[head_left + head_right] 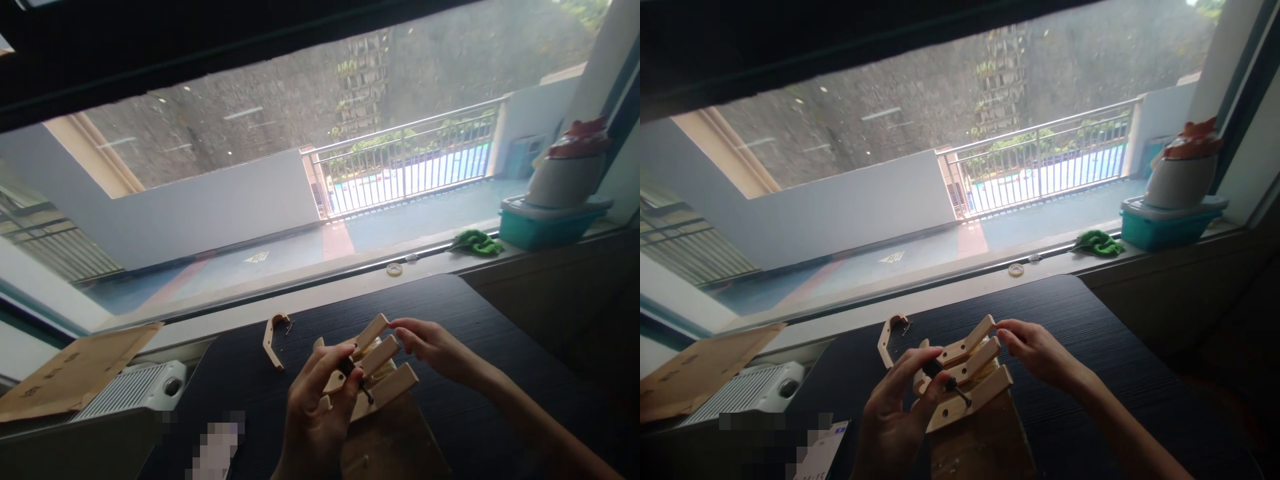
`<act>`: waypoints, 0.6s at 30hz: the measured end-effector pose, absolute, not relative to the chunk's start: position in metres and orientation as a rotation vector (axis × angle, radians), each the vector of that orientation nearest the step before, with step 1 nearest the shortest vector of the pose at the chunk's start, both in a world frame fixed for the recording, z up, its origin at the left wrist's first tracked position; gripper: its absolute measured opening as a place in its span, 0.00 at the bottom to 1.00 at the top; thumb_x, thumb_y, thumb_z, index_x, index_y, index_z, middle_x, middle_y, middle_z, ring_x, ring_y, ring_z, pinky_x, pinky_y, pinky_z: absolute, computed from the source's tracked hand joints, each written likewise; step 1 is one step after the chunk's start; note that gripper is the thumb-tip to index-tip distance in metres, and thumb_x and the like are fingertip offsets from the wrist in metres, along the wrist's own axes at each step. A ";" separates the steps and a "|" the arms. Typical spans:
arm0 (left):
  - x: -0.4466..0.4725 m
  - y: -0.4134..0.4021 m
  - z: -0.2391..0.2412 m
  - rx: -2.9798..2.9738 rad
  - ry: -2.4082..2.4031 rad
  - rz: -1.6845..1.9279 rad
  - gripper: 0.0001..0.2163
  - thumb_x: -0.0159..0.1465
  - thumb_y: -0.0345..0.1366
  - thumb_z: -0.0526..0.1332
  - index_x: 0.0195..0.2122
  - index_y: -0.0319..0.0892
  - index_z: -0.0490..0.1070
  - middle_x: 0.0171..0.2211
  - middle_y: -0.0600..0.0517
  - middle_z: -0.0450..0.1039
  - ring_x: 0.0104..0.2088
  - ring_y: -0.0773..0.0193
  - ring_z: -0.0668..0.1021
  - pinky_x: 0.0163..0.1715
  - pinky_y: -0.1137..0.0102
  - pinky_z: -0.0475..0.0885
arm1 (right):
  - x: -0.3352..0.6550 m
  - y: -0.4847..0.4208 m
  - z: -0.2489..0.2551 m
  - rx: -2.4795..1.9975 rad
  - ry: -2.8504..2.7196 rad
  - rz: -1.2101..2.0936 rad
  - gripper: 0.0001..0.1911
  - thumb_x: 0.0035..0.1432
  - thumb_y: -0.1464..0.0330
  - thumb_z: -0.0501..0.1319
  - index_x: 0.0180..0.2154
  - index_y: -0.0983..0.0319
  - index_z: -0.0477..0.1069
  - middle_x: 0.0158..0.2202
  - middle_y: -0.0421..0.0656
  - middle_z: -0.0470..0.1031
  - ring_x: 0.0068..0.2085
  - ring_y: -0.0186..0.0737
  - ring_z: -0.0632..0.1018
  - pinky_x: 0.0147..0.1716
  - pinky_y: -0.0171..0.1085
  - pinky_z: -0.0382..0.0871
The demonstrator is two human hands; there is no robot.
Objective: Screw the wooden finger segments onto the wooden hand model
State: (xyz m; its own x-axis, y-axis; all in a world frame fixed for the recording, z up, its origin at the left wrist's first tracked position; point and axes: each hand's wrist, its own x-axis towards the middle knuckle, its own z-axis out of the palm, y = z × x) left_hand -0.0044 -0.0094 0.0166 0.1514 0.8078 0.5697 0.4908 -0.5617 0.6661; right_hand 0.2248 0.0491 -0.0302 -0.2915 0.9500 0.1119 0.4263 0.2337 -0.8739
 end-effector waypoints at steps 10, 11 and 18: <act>-0.010 -0.008 0.013 2.288 1.221 1.434 0.18 0.61 0.27 0.60 0.52 0.49 0.69 0.42 0.52 0.71 0.43 0.62 0.75 0.49 0.66 0.69 | 0.192 0.082 -0.017 -1.405 -1.925 0.875 0.20 0.57 0.63 0.54 0.48 0.65 0.70 0.33 0.45 0.77 0.35 0.41 0.74 0.34 0.36 0.63; -0.010 -0.009 0.013 2.268 1.216 1.436 0.18 0.61 0.27 0.59 0.52 0.49 0.69 0.42 0.52 0.70 0.43 0.62 0.75 0.49 0.66 0.69 | 0.190 0.083 -0.019 -1.412 -1.914 0.876 0.19 0.57 0.63 0.53 0.46 0.64 0.71 0.36 0.46 0.77 0.36 0.41 0.74 0.35 0.36 0.63; -0.006 -0.008 0.010 2.244 1.159 1.466 0.17 0.59 0.29 0.63 0.49 0.52 0.71 0.40 0.53 0.69 0.43 0.61 0.74 0.51 0.63 0.67 | 0.188 0.080 -0.027 -1.416 -1.866 0.905 0.16 0.57 0.63 0.53 0.43 0.62 0.72 0.37 0.46 0.77 0.37 0.42 0.75 0.36 0.37 0.64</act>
